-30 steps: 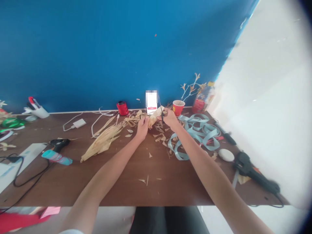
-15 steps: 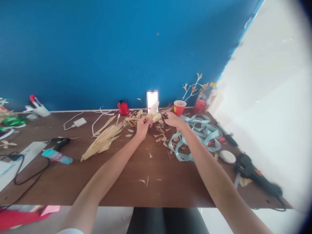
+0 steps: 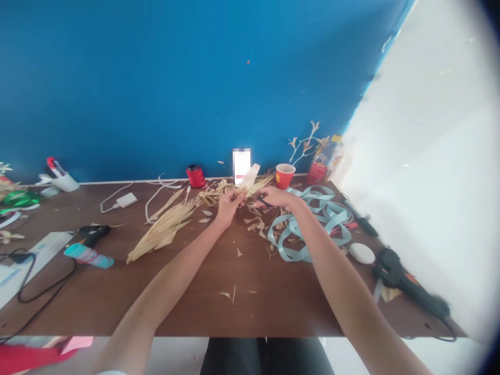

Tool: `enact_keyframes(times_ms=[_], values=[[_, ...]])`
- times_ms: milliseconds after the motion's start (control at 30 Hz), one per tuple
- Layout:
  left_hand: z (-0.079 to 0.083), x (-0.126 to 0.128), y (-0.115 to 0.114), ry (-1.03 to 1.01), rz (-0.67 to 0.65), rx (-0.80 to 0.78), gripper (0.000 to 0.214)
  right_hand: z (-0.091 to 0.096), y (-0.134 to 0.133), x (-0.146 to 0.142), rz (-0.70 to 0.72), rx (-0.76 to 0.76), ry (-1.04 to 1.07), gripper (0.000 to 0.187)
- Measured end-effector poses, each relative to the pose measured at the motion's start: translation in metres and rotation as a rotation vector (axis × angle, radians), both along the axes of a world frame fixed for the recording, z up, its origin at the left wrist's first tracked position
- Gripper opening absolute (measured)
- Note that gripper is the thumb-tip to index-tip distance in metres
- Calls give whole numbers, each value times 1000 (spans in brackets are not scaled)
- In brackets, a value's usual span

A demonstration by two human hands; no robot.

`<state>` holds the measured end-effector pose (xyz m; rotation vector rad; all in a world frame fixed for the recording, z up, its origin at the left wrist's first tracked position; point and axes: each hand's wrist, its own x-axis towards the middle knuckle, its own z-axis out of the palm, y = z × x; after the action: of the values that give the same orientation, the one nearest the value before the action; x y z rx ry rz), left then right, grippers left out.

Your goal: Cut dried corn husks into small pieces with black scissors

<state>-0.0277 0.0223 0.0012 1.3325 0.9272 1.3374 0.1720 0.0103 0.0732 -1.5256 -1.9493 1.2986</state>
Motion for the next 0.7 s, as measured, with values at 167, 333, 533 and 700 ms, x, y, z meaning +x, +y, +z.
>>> enact_keyframes(times_ms=[167, 333, 533, 700], values=[[1, 0, -1, 3, -19, -1, 31, -3, 0, 0, 33, 22, 52, 36], [0, 0, 1, 13, -30, -14, 35, 2, -3, 3, 31, 29, 47, 34], [1, -1, 1, 4, -91, -39, 36, 4, -5, 6, 47, 67, 30, 37], [4, 0, 0, -40, -109, -100, 47, 5, -5, 8, 60, 66, 29, 38]])
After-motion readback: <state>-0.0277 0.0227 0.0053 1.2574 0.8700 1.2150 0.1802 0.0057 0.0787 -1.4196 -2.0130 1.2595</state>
